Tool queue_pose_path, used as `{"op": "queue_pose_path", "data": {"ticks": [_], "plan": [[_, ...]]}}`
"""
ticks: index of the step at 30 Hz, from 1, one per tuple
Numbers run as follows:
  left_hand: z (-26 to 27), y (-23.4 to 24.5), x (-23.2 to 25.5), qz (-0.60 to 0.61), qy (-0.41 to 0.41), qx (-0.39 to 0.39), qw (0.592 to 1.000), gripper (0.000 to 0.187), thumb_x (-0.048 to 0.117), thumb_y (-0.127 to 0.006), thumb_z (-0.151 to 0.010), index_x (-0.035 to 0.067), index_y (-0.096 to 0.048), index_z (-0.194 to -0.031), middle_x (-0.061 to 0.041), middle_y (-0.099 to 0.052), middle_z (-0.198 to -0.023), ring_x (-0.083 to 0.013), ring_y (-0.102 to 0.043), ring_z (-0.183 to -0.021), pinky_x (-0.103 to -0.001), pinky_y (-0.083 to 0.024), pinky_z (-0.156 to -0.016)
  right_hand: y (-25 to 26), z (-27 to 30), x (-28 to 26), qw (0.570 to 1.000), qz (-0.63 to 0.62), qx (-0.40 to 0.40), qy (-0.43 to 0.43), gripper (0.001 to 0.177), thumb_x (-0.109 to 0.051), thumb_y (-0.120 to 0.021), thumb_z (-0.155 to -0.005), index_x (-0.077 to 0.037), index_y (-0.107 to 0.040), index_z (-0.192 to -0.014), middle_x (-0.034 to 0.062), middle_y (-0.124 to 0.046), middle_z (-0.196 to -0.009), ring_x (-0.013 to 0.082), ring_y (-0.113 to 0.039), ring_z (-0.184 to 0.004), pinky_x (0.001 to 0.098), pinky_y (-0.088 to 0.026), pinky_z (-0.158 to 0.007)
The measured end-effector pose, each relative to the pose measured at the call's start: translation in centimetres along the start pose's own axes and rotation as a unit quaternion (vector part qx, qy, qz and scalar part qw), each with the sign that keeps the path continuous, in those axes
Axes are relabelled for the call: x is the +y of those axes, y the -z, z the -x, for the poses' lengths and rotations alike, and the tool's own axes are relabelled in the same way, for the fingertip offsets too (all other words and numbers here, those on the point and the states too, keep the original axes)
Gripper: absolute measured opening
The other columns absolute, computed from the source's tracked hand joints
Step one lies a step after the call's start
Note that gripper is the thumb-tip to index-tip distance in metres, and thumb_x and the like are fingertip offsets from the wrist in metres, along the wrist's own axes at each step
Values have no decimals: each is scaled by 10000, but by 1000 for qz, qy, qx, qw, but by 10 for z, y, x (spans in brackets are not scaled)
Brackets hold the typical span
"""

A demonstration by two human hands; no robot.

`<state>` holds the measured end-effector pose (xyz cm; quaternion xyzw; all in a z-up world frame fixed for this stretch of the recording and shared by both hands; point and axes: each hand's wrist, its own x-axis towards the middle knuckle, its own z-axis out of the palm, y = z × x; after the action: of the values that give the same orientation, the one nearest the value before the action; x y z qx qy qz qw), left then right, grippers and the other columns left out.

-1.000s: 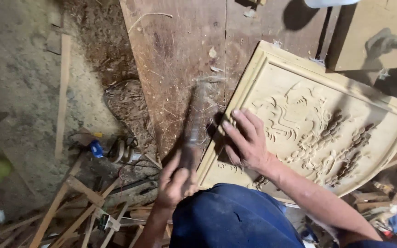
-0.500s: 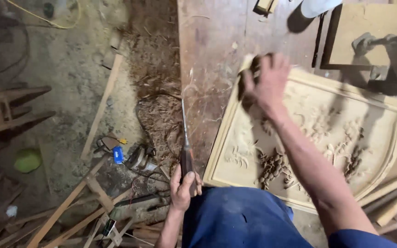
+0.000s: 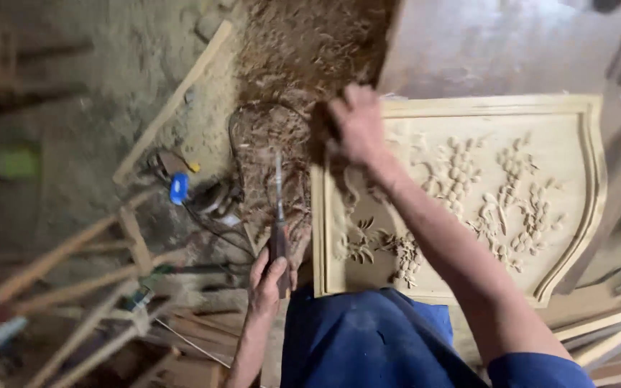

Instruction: Using a hand chisel to trim and smooth the curved edges of a decorative carved wooden panel in a workshop.

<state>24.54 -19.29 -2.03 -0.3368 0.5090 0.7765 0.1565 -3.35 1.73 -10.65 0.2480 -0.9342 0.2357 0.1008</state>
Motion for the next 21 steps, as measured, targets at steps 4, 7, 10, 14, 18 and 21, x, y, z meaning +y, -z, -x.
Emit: {"op": "queue_pose_path", "data": {"ticks": [4,7,10,14,18,21], "plan": [[5,-9,-15,-1,37,95,995,556,190,-658,-952,31,-517,-1466,-253,-674,-701,-277,-646,-424,-316,-483,-268,-20,16,24,988,92,-110,-50,840,-473,-972,-571,-186,-661,-1298,172,-502,-1185,396,-497,-1157,517,-430,-1022],[6,-13,-19,-59,67,63,994,619,205,-684,-931,108,-502,-1514,-227,-699,-720,-248,-672,-504,-315,-551,-381,-5,8,5,983,118,-109,-86,396,-367,-772,-992,-141,-687,-1305,217,-512,-1257,474,-446,-1283,588,-378,-1082],[8,-21,-21,9,23,-39,999,627,204,-613,-1009,206,-398,-1598,-137,-675,-753,-187,-562,-479,-320,-504,-474,-5,6,5,983,133,-82,-101,279,-356,-567,-1103,-150,-703,-1232,183,-511,-1358,364,-372,-1351,586,-223,-1116],[5,-24,-5,-114,-32,-38,992,555,313,-575,-1022,184,-461,-1550,-57,-723,-743,-124,-617,-472,-284,-557,-423,3,-1,-6,983,128,-96,-88,327,-289,-396,-1128,-101,-626,-992,91,-611,-907,285,-583,-958,506,-254,-1150],[-10,-27,-24,-39,-19,-81,996,612,354,-545,-1057,178,-355,-1611,-32,-640,-716,-120,-564,-538,-277,-527,-527,-19,22,34,972,184,-117,-89,445,-397,-308,-1187,-164,-604,-949,43,-570,-814,231,-566,-813,493,-264,-1167],[-12,-24,1,-54,-11,-89,994,620,382,-537,-1047,141,-379,-1596,-41,-635,-680,-108,-559,-503,-262,-524,-482,-2,5,5,980,144,-105,-91,377,-321,-359,-1151,-114,-630,-990,74,-606,-865,246,-594,-849,488,-253,-1147]]}}
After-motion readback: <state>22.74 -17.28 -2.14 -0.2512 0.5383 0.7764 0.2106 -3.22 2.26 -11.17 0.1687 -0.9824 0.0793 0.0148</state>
